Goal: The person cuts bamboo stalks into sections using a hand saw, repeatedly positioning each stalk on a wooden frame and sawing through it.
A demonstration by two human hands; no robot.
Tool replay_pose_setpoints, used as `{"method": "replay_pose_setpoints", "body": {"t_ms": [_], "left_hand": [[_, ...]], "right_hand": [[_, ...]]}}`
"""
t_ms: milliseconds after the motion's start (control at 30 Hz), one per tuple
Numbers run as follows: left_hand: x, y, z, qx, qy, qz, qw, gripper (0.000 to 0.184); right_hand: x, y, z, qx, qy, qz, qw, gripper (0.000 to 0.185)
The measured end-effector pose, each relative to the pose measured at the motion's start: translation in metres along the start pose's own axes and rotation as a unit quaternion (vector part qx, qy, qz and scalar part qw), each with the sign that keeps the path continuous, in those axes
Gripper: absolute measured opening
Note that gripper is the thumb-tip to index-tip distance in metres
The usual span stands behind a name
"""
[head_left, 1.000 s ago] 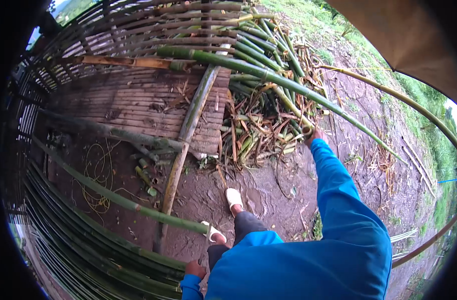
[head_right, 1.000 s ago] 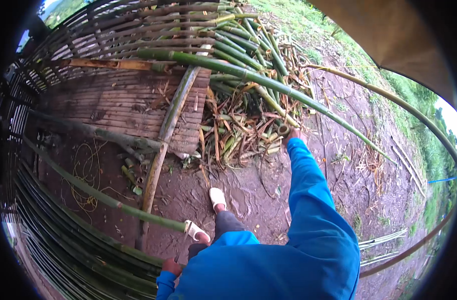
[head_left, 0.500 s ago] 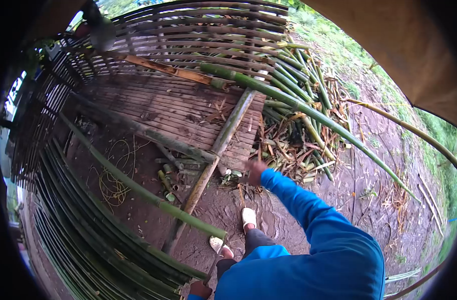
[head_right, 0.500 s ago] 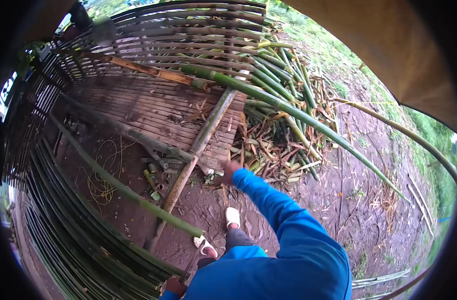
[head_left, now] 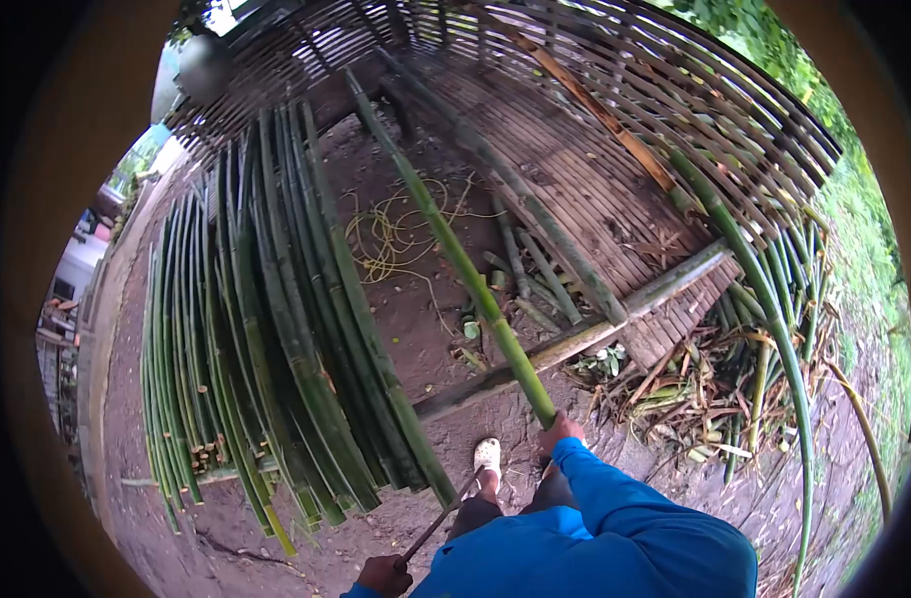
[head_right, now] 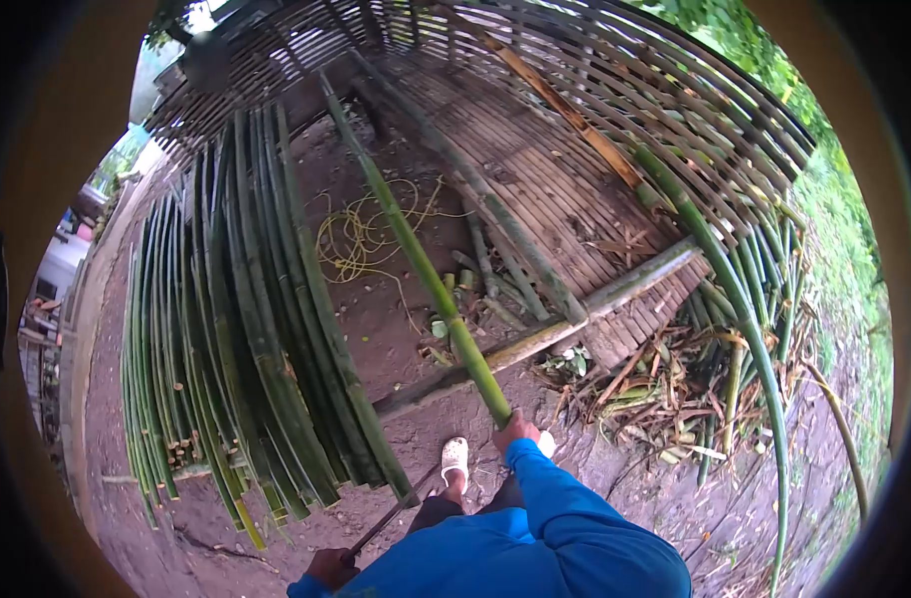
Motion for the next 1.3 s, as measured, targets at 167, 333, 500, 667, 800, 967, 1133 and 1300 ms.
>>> {"method": "replay_pose_setpoints", "body": {"t_ms": [167, 333, 500, 667, 800, 967, 1133, 1300], "left_hand": [[-0.008, -0.003, -0.001, -0.118, 0.041, -0.039, 0.991, 0.025], [-0.027, -0.023, -0.010, -0.210, 0.000, -0.102, 0.972, 0.025], [-0.051, -0.049, -0.009, -0.292, -0.055, -0.201, 0.934, 0.028], [-0.067, -0.067, -0.001, -0.368, -0.029, -0.285, 0.884, 0.020], [-0.088, -0.102, -0.010, -0.374, 0.024, -0.426, 0.823, 0.021], [-0.108, -0.142, -0.041, -0.506, 0.060, -0.481, 0.713, 0.026], [-0.071, -0.131, -0.056, -0.506, 0.061, -0.424, 0.749, 0.018], [0.006, -0.083, -0.088, -0.453, 0.029, -0.286, 0.844, 0.012]], "right_hand": [[0.013, 0.008, -0.013, -0.055, -0.020, -0.001, 0.998, 0.049], [0.030, 0.003, -0.023, -0.079, -0.029, 0.022, 0.996, 0.059], [0.042, -0.016, -0.020, -0.087, -0.065, 0.020, 0.994, 0.057], [0.033, -0.007, 0.093, -0.127, -0.212, 0.115, 0.962, 0.051], [-0.012, 0.058, 0.223, -0.051, -0.342, 0.163, 0.924, 0.057], [-0.195, 0.075, 0.376, 0.096, -0.690, 0.283, 0.659, 0.071], [-0.118, 0.074, 0.268, 0.009, -0.586, 0.265, 0.766, 0.054], [0.054, 0.031, -0.153, -0.079, -0.083, 0.105, 0.988, 0.051]]}}
Point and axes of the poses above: each hand's wrist, its own x-axis towards the middle knuckle, its own y-axis out of the palm, z = x × y, the point moved 10 cm from there along x, towards the middle knuckle, and after that the axes turned 11 degrees about -y, right-handed, at the moved point
